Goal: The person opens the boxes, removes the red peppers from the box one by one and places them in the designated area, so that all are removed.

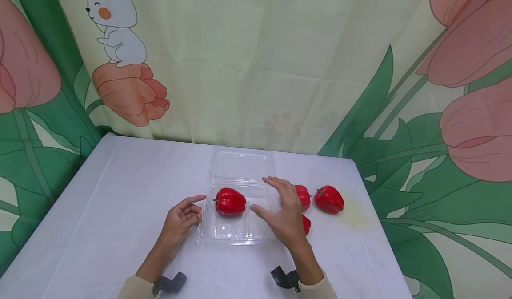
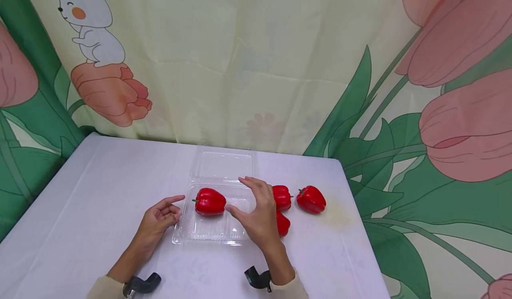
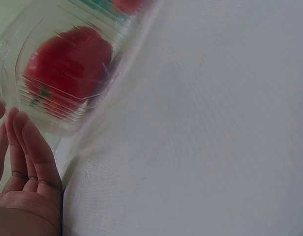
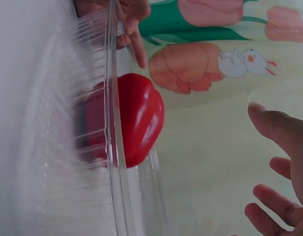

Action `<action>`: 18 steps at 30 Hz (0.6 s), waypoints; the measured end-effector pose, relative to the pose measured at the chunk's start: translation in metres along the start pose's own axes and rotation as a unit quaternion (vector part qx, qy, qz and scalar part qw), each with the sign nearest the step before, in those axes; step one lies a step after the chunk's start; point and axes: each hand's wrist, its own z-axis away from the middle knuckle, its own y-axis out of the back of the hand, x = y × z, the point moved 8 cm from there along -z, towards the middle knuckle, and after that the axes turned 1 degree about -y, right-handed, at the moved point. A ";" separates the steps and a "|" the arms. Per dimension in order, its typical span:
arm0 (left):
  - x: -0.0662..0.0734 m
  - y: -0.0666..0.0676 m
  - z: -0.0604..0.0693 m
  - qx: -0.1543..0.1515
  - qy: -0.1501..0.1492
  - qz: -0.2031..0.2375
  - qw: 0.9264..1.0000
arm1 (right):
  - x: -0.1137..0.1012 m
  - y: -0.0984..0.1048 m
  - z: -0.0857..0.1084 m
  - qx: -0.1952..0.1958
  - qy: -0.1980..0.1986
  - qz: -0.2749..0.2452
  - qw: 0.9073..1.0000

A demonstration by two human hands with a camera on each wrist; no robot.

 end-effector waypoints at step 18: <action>0.001 0.000 0.001 0.002 0.002 -0.003 1.000 | -0.007 -0.051 0.005 -0.071 -0.015 -0.006 0.997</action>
